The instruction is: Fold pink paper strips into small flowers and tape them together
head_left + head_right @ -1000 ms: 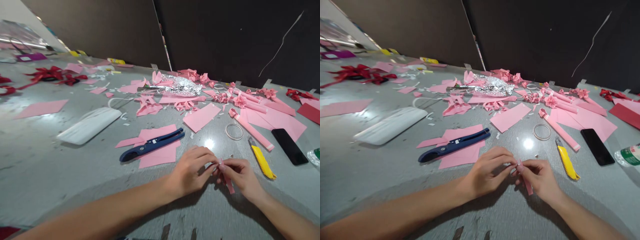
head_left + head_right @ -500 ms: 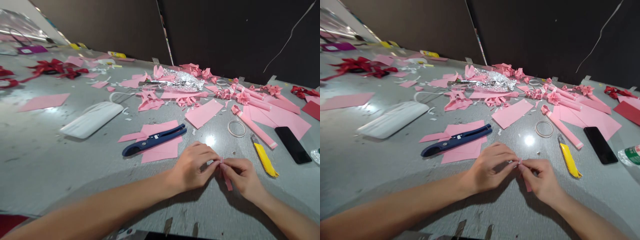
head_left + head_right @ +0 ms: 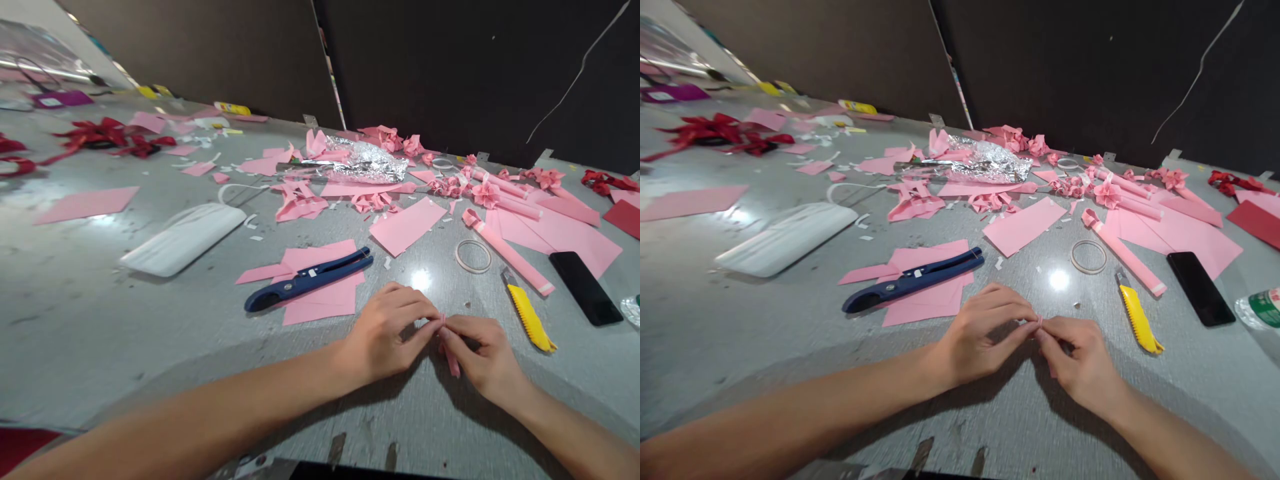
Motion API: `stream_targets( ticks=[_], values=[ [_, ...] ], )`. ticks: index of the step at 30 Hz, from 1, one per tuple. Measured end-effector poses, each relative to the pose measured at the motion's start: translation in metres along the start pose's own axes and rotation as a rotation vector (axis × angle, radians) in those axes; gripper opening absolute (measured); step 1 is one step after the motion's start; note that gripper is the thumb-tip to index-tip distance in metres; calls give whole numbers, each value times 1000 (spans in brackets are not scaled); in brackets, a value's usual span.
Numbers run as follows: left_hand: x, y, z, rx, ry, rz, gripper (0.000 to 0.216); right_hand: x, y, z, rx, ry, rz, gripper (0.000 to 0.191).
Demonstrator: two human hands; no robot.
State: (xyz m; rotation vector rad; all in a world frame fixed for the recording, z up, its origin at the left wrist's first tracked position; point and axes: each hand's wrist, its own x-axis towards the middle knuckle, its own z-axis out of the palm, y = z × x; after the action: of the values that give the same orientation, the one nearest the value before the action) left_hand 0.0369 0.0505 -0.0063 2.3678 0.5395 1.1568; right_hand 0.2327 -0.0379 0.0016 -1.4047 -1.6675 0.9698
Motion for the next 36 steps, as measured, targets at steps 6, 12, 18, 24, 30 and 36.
stream_targets(
  ticks=[6,12,18,24,30,36],
  values=[
    [0,1,-1,-27,-15,-10,16,0,1,1,-12,8,4,50],
    [1,3,-1,-85,-16,-69,19,0,0,1,3,-4,6,50],
    [2,4,-2,-180,-47,-140,18,2,-2,0,15,-3,4,52],
    [2,1,-3,-138,-54,-119,18,2,-1,1,2,24,-2,53],
    [2,0,-4,-6,-44,65,12,3,0,-1,116,-1,102,50],
    [2,-1,-5,19,-65,100,15,5,2,-4,215,-26,188,48]
  ],
)
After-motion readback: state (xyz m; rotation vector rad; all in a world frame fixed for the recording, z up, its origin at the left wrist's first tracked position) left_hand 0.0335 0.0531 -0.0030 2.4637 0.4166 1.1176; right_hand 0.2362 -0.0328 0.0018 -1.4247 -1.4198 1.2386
